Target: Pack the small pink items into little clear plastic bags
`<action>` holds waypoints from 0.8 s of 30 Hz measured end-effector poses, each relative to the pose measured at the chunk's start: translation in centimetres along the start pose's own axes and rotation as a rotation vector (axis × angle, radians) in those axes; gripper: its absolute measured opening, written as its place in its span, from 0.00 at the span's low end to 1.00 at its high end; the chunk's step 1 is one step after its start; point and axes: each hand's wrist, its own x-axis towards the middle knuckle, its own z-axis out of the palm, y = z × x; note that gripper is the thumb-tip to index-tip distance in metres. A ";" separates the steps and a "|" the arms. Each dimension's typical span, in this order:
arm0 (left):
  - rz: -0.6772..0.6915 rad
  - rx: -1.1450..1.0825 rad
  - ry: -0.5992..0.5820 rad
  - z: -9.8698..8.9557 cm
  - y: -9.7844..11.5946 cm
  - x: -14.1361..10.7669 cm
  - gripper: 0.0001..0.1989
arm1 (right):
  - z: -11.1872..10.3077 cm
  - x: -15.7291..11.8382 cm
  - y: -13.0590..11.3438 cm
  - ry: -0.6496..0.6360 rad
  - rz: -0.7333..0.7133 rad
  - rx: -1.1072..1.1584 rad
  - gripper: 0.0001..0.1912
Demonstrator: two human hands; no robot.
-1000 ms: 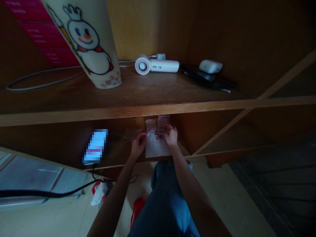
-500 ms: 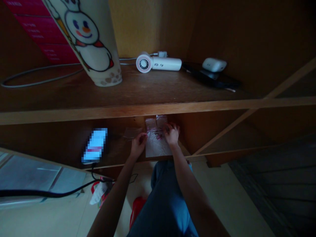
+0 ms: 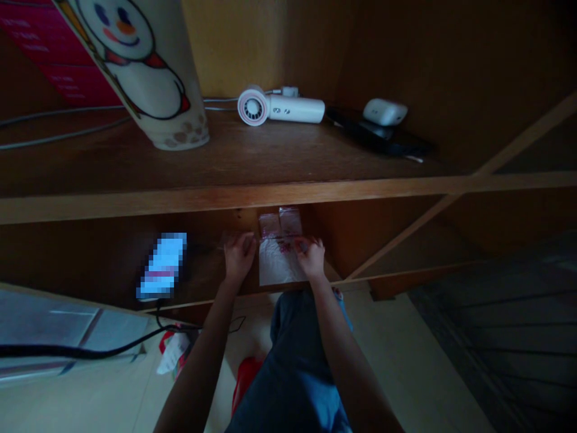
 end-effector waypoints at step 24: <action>0.030 0.396 -0.232 -0.1 -3.0 1.1 0.23 | 0.7 0.3 0.0 -0.063 -0.054 0.121 0.08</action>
